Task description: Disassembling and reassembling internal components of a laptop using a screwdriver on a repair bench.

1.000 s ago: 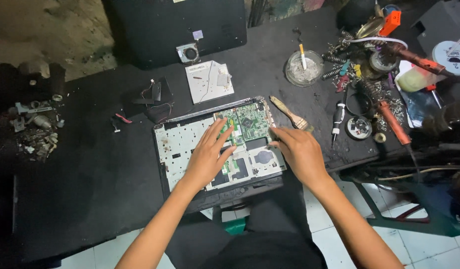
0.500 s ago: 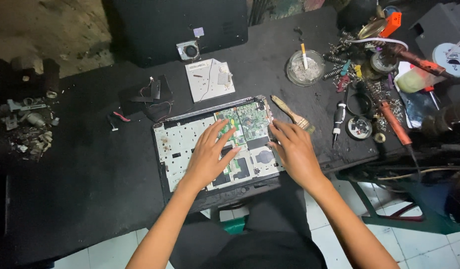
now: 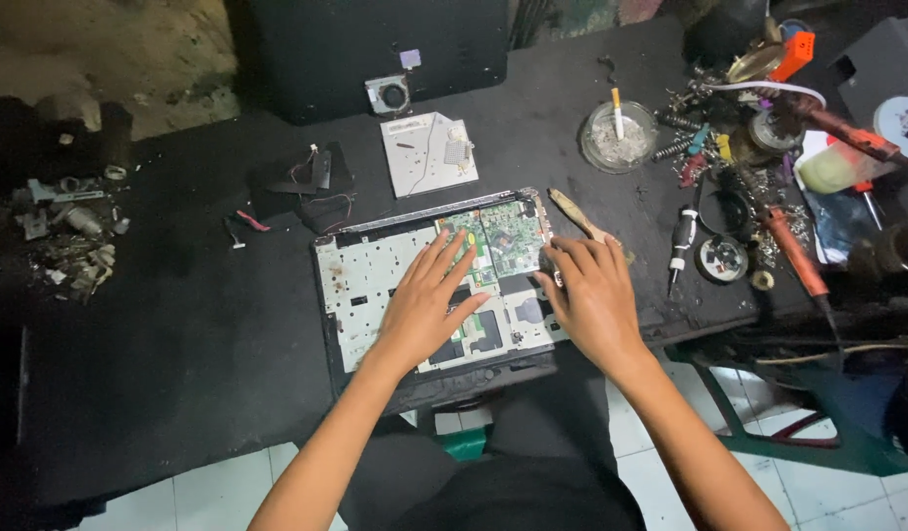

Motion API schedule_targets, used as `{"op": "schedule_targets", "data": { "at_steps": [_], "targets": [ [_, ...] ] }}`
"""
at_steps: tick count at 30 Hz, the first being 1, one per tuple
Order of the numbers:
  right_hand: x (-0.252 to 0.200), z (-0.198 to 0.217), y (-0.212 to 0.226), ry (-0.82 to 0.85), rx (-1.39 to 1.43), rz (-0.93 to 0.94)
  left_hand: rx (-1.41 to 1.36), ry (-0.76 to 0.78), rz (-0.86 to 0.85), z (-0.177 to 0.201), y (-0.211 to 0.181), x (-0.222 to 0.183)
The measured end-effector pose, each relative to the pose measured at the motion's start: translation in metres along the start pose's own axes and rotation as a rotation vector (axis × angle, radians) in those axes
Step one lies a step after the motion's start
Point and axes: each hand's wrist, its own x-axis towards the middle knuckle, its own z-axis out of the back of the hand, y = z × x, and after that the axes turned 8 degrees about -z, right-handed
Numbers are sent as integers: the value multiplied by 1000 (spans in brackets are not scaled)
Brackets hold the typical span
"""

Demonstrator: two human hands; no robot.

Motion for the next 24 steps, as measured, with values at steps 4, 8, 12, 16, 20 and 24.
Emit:
{"op": "schedule_targets", "data": {
  "at_steps": [4, 8, 12, 16, 20, 24],
  "targets": [
    [3, 2, 4, -29, -11, -29, 5, -5, 10, -5, 2, -1],
    [4, -5, 5, -12, 50, -29, 50, -10, 16, -9, 4, 0],
    [4, -6, 4, -6, 143, -54, 13, -41, 22, -12, 9, -1],
    [7, -2, -9, 43, 288, -127, 35, -40, 9, -13, 8, 0],
    [15, 11, -8, 109, 327, -131, 71, -12, -8, -13, 8, 2],
    [19, 19, -12, 157, 158, -78, 56, -5, -46, -9, 5, 1]
  ]
}}
